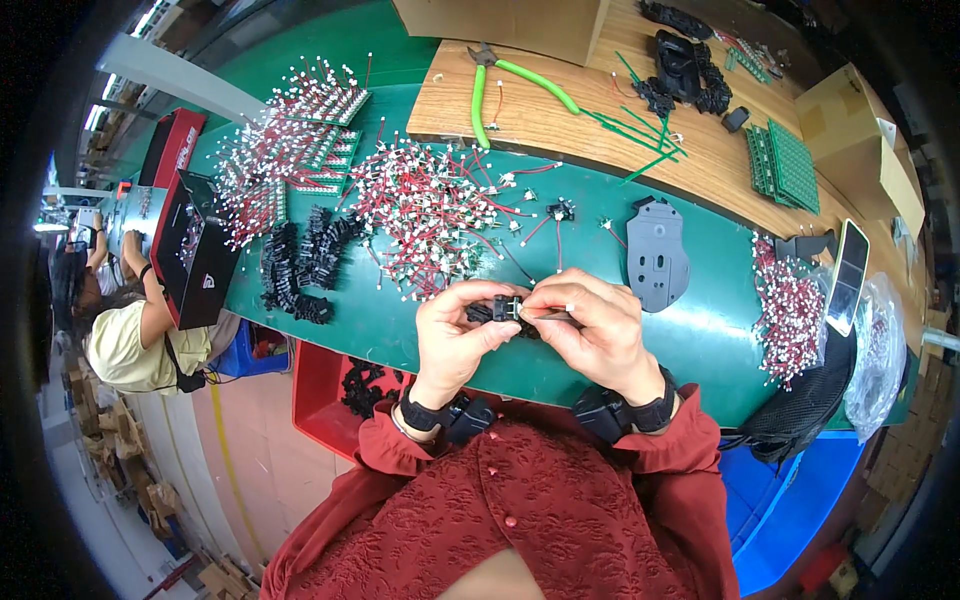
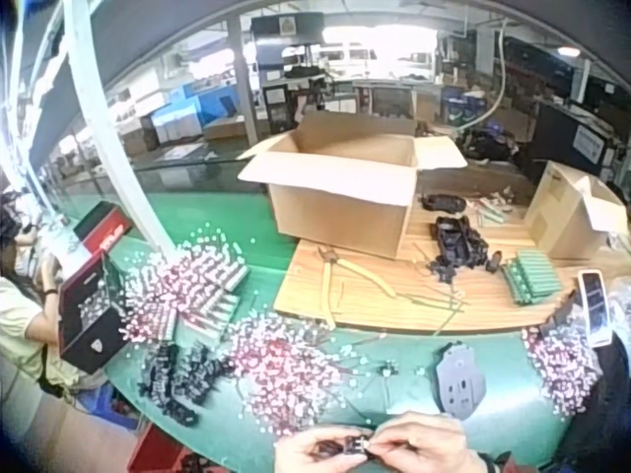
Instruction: The person assembles small electronic components by inserting red and white wires into black plastic housings. They repeatedly pick up a housing, insert wires, and place the assembled unit on the table. The workspace contains piles of loose wires and finished assemblies.
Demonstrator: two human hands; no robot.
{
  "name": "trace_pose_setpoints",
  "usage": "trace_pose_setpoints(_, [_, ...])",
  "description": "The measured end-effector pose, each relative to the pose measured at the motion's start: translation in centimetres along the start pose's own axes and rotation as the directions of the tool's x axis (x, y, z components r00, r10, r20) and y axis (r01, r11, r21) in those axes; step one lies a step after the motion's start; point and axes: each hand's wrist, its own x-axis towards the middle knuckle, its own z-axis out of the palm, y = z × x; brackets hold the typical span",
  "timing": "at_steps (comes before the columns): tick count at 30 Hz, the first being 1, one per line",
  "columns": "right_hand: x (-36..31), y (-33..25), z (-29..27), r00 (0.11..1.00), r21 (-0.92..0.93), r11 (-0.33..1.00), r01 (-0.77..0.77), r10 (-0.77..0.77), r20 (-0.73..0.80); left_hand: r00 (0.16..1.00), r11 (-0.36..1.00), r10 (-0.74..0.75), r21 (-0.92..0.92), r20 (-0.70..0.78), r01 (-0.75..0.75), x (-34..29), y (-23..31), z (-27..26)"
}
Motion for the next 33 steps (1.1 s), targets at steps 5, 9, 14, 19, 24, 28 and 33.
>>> trace_pose_setpoints(5, [0.2,0.1,-1.0,0.996,-0.009,1.000,0.008,-0.007,0.091,0.970,0.928,0.241,0.289,0.017,-0.236,0.3,-0.3,0.5])
trace_pose_setpoints(9, [0.3,0.0,-1.2,0.991,0.007,1.000,-0.008,0.007,0.131,0.976,0.922,0.216,0.322,0.035,-0.215,0.2,0.2,0.5])
trace_pose_setpoints(14, [0.0,-0.1,0.0,0.997,0.044,0.998,-0.041,0.038,0.063,0.981,0.927,0.192,0.320,0.035,-0.193,0.0,0.0,0.3])
trace_pose_setpoints(19, [-0.1,-0.1,0.0,1.000,0.047,0.999,-0.010,0.011,-0.023,0.976,0.925,0.218,0.319,0.001,-0.207,0.5,-0.1,0.8])
trace_pose_setpoints(24, [0.2,-0.3,-0.1,0.998,-0.053,0.997,0.056,-0.056,-0.007,0.995,0.978,-0.074,-0.188,0.069,0.086,-0.1,-0.2,0.1])
trace_pose_setpoints(28, [0.6,-0.6,-0.4,0.995,-0.082,0.995,0.060,-0.053,0.087,0.994,0.973,-0.096,-0.204,0.057,0.105,0.4,-0.6,0.0])
trace_pose_setpoints(33, [-0.5,-0.6,-1.6,0.971,-0.001,0.971,-0.237,0.237,-0.020,0.997,0.950,-0.082,-0.301,0.001,0.078,0.5,-0.3,0.2])
